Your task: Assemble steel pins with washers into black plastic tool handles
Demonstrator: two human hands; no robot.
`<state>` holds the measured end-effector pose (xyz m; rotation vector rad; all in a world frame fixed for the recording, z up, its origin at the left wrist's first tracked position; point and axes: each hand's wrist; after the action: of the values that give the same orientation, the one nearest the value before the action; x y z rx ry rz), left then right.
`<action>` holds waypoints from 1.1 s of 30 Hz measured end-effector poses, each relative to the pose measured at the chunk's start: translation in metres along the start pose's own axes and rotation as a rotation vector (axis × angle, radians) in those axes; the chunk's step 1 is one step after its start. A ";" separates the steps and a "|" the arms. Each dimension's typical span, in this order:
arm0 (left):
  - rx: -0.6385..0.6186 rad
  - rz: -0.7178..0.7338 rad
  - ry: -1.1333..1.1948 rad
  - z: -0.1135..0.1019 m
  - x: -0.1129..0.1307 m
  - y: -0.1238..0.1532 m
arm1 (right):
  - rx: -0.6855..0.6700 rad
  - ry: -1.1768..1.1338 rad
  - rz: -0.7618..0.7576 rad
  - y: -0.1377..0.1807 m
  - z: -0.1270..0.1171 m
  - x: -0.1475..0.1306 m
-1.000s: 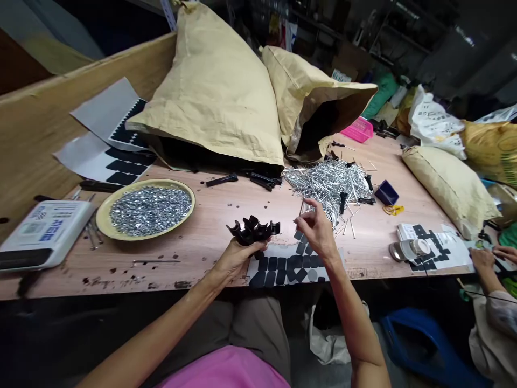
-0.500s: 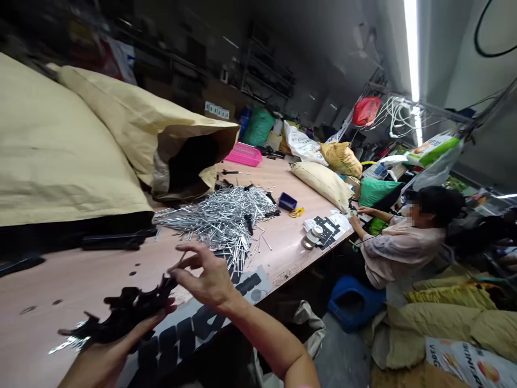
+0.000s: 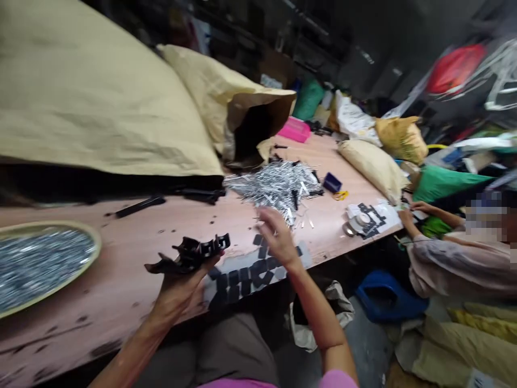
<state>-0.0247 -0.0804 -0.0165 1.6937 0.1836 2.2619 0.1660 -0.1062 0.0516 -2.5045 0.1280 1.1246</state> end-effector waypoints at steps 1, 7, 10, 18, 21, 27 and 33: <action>0.043 0.001 -0.003 -0.001 0.001 -0.002 | 0.066 0.035 0.064 -0.010 -0.004 0.013; 0.108 0.001 0.070 -0.001 0.000 -0.015 | -0.269 0.758 0.104 -0.058 0.019 0.064; 0.087 -0.038 0.041 0.006 0.000 -0.021 | -0.471 0.995 -0.003 -0.070 0.042 0.066; 0.051 -0.063 0.100 0.007 -0.001 -0.027 | -0.544 0.965 -0.085 -0.094 0.055 0.062; 0.002 -0.036 0.124 0.003 -0.002 -0.030 | -0.324 0.588 -0.044 -0.090 0.040 0.045; -0.077 -0.009 0.033 0.004 -0.008 -0.033 | -0.104 -0.358 0.000 -0.058 0.024 -0.012; -0.121 0.008 0.070 0.009 -0.007 -0.025 | -0.153 -0.332 -0.044 -0.039 0.035 -0.030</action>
<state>-0.0097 -0.0598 -0.0276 1.5582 0.0540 2.2908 0.1305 -0.0589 0.0643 -2.3919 -0.1081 1.5638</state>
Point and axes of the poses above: each hand's wrist, its own y-axis away from the middle knuckle, its own z-axis out of the palm, x = y × z, and after that the axes turned 4 degrees about y, right-handed
